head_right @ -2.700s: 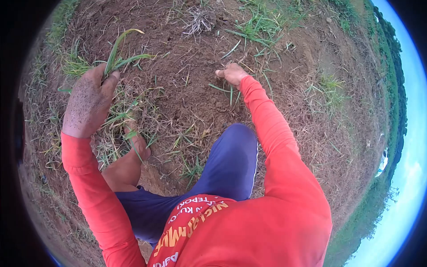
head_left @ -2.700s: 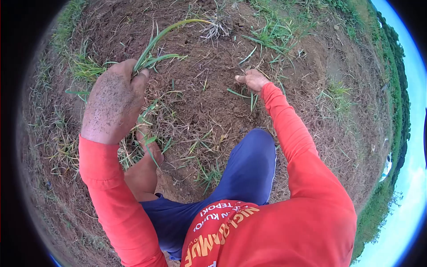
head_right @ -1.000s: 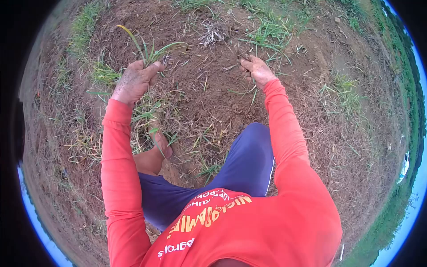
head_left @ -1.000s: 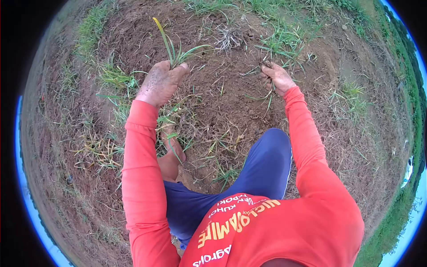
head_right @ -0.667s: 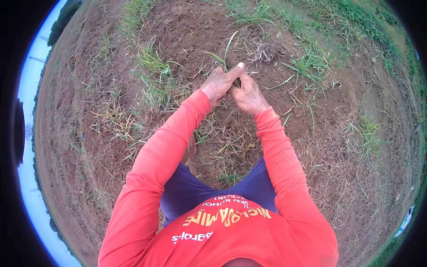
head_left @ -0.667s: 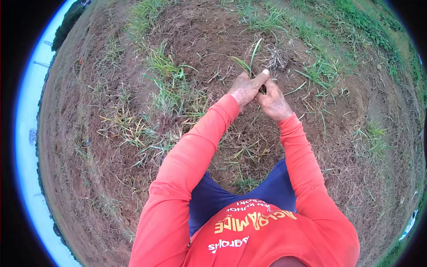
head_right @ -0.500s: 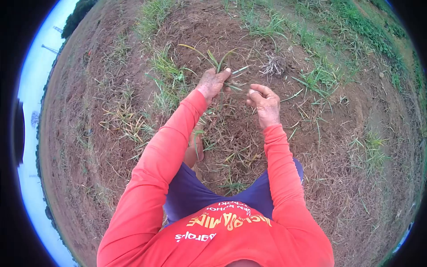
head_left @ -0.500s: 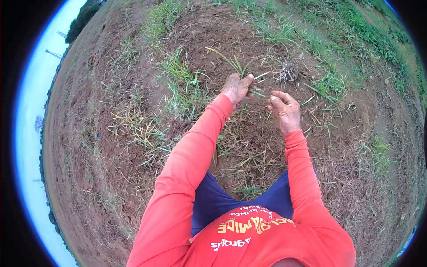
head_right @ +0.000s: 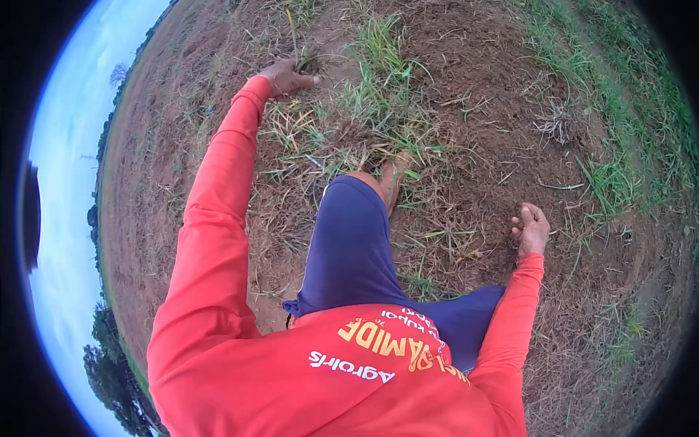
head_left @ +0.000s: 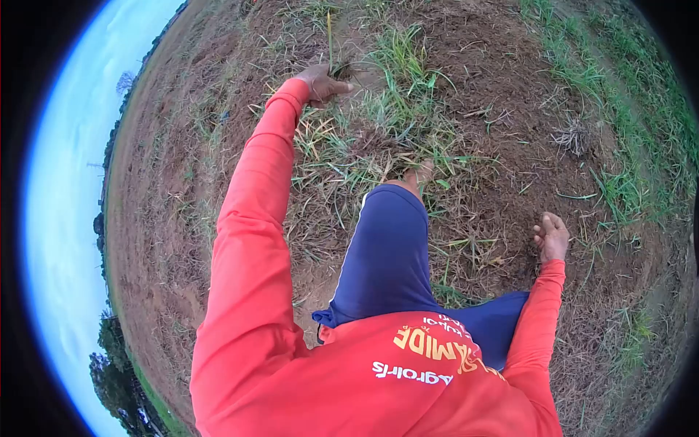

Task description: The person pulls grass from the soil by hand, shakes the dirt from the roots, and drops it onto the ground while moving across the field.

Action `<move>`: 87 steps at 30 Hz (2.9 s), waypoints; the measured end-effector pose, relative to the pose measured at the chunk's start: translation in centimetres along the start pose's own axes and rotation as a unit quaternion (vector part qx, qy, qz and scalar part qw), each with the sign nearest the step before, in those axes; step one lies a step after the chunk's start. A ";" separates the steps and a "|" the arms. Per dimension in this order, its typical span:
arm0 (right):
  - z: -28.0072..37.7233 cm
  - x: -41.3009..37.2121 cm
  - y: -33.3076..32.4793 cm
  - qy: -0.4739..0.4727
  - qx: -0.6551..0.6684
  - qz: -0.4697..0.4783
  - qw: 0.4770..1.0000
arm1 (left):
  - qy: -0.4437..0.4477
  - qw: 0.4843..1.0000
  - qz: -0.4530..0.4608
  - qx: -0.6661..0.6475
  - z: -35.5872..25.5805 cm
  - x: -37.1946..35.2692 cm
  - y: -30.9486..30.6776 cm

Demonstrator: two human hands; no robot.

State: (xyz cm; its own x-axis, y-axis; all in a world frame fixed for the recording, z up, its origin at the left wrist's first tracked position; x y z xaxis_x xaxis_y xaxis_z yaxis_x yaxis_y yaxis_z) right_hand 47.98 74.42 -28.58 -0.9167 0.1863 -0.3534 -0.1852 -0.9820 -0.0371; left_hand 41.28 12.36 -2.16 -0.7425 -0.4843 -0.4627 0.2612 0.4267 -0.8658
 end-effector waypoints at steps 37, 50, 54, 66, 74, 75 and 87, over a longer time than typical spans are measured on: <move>2.7 30.1 -17.0 -0.161 -0.711 -0.047 0.683 | 0.355 0.920 0.092 0.142 -22.0 -18.2 14.0; 2.8 27.7 -17.4 -0.179 -0.619 -0.101 0.758 | 0.296 0.937 0.137 0.126 -20.9 -17.6 13.5; 2.8 26.5 -18.5 -0.242 -0.582 -0.172 0.757 | 0.314 0.931 0.139 0.124 -20.4 -17.3 13.9; 10.7 23.1 -21.3 -0.295 -0.588 -0.193 0.728 | 0.291 0.934 0.162 0.131 -20.4 -18.1 15.0; 24.3 16.6 -17.7 -0.458 -0.505 -0.164 0.713 | 0.336 0.919 0.128 0.160 -20.6 -19.2 15.0; 24.4 16.8 -17.9 -0.419 -0.454 -0.186 0.764 | 0.336 0.920 0.123 0.161 -20.8 -19.5 14.9; 20.4 19.3 -14.2 -0.168 -0.433 -0.010 0.886 | 0.394 0.905 0.099 0.128 -20.8 -21.1 14.0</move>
State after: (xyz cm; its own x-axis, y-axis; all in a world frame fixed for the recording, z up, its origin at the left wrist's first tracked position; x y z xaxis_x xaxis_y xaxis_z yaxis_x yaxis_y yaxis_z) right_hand 25.68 92.57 -15.78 -0.9968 0.0603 -0.0525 0.0050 -0.6077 -0.7942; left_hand 47.77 44.37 -0.55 -0.8484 0.3208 -0.4212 0.4963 0.2049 -0.8436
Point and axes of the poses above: each hand's wrist, its own x-axis towards the middle knuckle, its own y-axis out of the palm, z = x × y, the point moved 3 cm from there along x, towards the middle knuckle, and after that the axes turned 10 degrees about -y, right-handed, at the moved point
